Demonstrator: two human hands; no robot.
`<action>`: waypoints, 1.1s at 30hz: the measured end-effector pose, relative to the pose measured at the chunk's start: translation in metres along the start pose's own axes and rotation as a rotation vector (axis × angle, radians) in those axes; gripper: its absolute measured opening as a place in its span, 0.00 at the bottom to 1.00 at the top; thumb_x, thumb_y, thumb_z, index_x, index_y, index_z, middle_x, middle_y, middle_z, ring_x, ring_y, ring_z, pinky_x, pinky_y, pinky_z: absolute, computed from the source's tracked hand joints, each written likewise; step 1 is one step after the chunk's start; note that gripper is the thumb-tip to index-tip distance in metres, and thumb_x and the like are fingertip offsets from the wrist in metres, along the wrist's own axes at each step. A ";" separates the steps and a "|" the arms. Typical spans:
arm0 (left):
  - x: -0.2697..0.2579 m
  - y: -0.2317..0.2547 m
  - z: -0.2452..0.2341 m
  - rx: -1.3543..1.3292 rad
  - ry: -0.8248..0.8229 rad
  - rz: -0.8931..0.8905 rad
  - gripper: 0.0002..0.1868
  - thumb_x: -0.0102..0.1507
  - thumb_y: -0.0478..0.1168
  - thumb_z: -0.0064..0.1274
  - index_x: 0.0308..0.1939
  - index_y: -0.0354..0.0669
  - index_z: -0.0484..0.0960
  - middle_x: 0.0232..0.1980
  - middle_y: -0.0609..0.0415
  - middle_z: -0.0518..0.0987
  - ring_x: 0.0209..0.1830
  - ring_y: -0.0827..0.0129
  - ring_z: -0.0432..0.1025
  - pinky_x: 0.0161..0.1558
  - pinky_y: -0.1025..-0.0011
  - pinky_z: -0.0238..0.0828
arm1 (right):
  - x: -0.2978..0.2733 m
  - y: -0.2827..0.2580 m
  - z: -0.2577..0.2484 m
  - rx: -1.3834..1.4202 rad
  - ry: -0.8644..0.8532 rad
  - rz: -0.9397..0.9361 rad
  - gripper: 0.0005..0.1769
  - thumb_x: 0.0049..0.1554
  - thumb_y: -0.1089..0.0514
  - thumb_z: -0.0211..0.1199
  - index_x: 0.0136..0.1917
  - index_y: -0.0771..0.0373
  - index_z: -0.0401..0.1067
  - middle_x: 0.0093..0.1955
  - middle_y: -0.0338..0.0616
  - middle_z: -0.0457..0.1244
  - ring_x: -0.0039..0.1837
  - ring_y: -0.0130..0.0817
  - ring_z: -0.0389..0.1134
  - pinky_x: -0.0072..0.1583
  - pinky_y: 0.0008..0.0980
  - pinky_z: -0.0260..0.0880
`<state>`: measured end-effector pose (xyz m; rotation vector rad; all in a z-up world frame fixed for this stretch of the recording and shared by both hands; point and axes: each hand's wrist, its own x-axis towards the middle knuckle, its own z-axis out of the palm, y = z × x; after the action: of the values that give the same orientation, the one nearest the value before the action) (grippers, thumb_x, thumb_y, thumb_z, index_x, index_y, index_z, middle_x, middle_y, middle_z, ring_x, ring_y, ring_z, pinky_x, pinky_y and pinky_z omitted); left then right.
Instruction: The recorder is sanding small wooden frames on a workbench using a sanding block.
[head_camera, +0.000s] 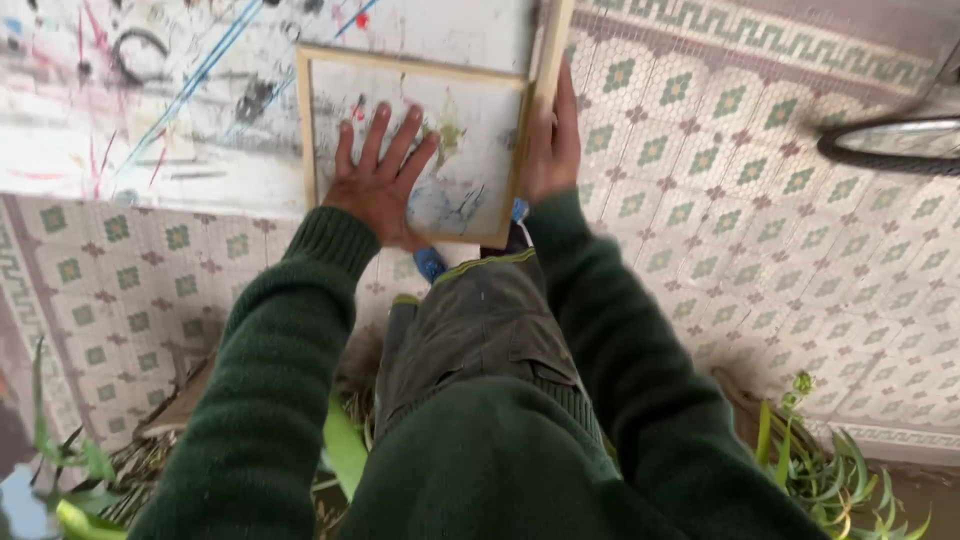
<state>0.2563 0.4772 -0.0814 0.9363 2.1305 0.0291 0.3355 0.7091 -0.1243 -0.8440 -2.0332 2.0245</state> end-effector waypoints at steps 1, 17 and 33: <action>-0.002 -0.001 0.000 0.003 -0.001 -0.001 0.81 0.33 0.74 0.70 0.82 0.58 0.40 0.85 0.53 0.29 0.84 0.48 0.22 0.75 0.33 0.18 | -0.045 0.018 -0.002 0.003 0.001 0.000 0.32 0.72 0.53 0.43 0.85 0.69 0.47 0.83 0.55 0.53 0.74 0.41 0.58 0.74 0.36 0.60; 0.002 -0.009 0.007 -0.012 0.115 0.066 0.81 0.35 0.69 0.73 0.84 0.57 0.41 0.86 0.53 0.29 0.85 0.48 0.22 0.76 0.32 0.17 | -0.135 0.058 -0.002 -0.426 0.118 -0.208 0.28 0.73 0.56 0.46 0.81 0.70 0.55 0.80 0.60 0.55 0.80 0.49 0.58 0.79 0.43 0.56; 0.006 -0.013 0.015 0.000 0.070 0.048 0.84 0.33 0.72 0.72 0.83 0.59 0.38 0.85 0.54 0.26 0.84 0.50 0.20 0.76 0.33 0.16 | -0.158 0.067 -0.010 0.294 0.034 0.392 0.35 0.67 0.53 0.45 0.84 0.65 0.47 0.86 0.51 0.46 0.75 0.54 0.55 0.66 0.54 0.62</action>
<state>0.2563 0.4677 -0.0998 0.9995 2.1723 0.0869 0.4900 0.6373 -0.1438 -1.2770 -1.5868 2.4061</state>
